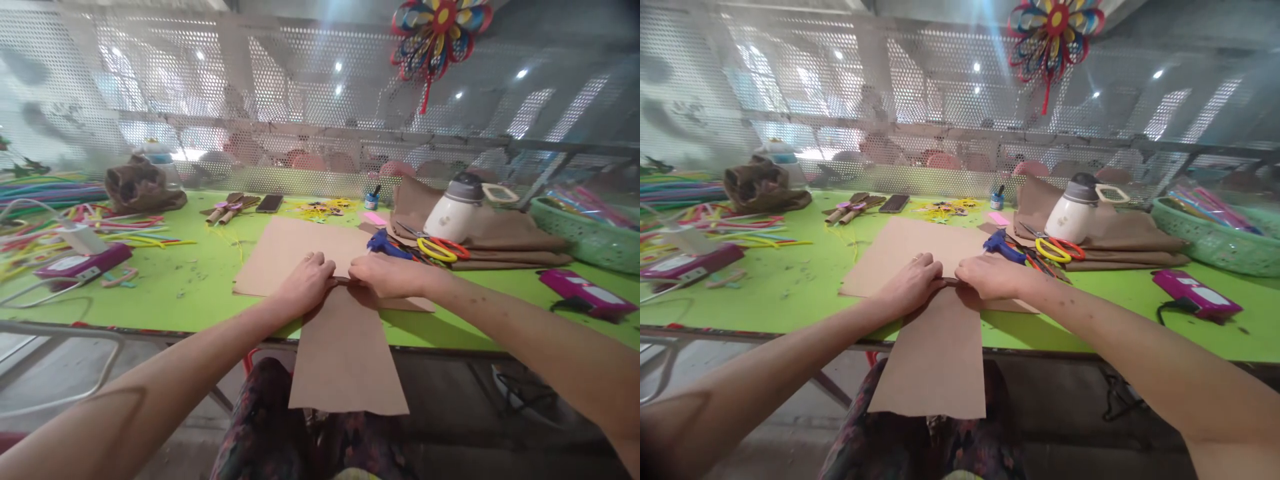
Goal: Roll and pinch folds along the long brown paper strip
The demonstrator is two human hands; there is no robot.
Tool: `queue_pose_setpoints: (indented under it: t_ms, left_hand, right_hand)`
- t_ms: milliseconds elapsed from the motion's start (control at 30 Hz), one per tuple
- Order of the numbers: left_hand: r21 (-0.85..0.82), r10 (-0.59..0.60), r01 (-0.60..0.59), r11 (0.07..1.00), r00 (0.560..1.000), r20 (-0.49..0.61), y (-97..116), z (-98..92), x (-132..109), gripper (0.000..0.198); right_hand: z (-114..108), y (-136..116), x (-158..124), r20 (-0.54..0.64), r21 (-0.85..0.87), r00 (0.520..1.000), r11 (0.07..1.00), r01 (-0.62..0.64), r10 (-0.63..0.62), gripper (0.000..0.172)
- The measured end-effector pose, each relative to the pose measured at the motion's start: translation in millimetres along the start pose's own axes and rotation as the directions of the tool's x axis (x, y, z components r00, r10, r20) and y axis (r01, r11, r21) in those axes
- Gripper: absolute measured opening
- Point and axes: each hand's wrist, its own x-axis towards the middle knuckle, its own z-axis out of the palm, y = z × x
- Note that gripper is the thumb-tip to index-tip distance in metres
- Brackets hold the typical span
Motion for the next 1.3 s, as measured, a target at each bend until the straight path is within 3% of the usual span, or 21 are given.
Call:
queue_pose_setpoints:
  t_ms: [67, 300, 500, 667, 767, 867, 933, 1000, 1067, 1133, 1200, 1300]
  left_hand:
    - [0.005, 0.007, -0.007, 1.0, 1.0, 0.008, 2, -2.8, -1, 0.022]
    - [0.044, 0.056, -0.057, 0.997, 0.998, 0.014, 5, -8.5, -1, 0.016]
    - [0.061, 0.189, -0.188, 0.98, 0.982, 0.003, -1, -15.2, -8, 0.017]
    - [0.048, 0.241, -0.241, 0.969, 0.971, 0.004, -2, -19.2, -16, 0.02]
    - [-0.025, 0.21, -0.21, 0.977, 0.978, -0.014, -5, -19.2, -18, 0.022]
    - [-0.208, 0.116, -0.112, 0.972, 0.993, 0.007, -12, -26.1, -10, 0.023]
    - [-0.357, 0.018, 0.018, 0.934, 0.995, 0.098, -18, -35.7, 3, 0.029]
    - [-0.494, -0.02, 0.149, 0.857, 0.966, 0.256, -22, -46.6, 20, 0.041]
    - [-0.518, 0.039, 0.184, 0.835, 0.92, 0.39, -23, -55.7, 37, 0.044]
    - [-0.485, 0.117, 0.129, 0.865, 0.888, 0.445, -22, -60.5, 48, 0.044]
    - [-0.503, 0.152, 0.115, 0.856, 0.875, 0.459, -22, -60.1, 51, 0.043]
    - [-0.622, 0.142, 0.195, 0.759, 0.881, 0.45, -26, -51.2, 45, 0.043]
  right_hand:
    - [2, 3, 0, -0.005, 0.004, 1.0, 1.0, 0.03, -0.03, 0.005]
    - [9, 7, -12, -0.106, 0.026, 0.987, 0.992, 0.126, -0.122, 0.014]
    - [14, 2, -15, -0.191, 0.001, 0.976, 0.995, 0.105, -0.102, 0.001]
    - [24, -2, -16, -0.281, -0.047, 0.958, 0.998, 0.051, -0.062, 0.005]
    - [33, -4, -18, -0.365, -0.051, 0.931, 0.999, -0.003, -0.015, 0.01]
    - [42, -6, -20, -0.422, -0.08, 0.906, 0.997, -0.009, -0.026, 0.013]
    - [46, -8, -20, -0.455, -0.116, 0.889, 0.993, -0.011, -0.043, 0.016]
    - [46, -9, -18, -0.482, -0.156, 0.874, 0.988, -0.011, -0.066, 0.018]
    - [43, -11, -16, -0.506, -0.188, 0.859, 0.982, -0.021, -0.079, 0.02]
    - [37, -13, -16, -0.526, -0.204, 0.848, 0.978, -0.052, -0.065, 0.021]
    - [30, -14, -16, -0.536, -0.208, 0.844, 0.974, -0.086, -0.04, 0.021]
    - [22, -14, -16, -0.538, -0.204, 0.842, 0.975, -0.085, -0.039, 0.021]
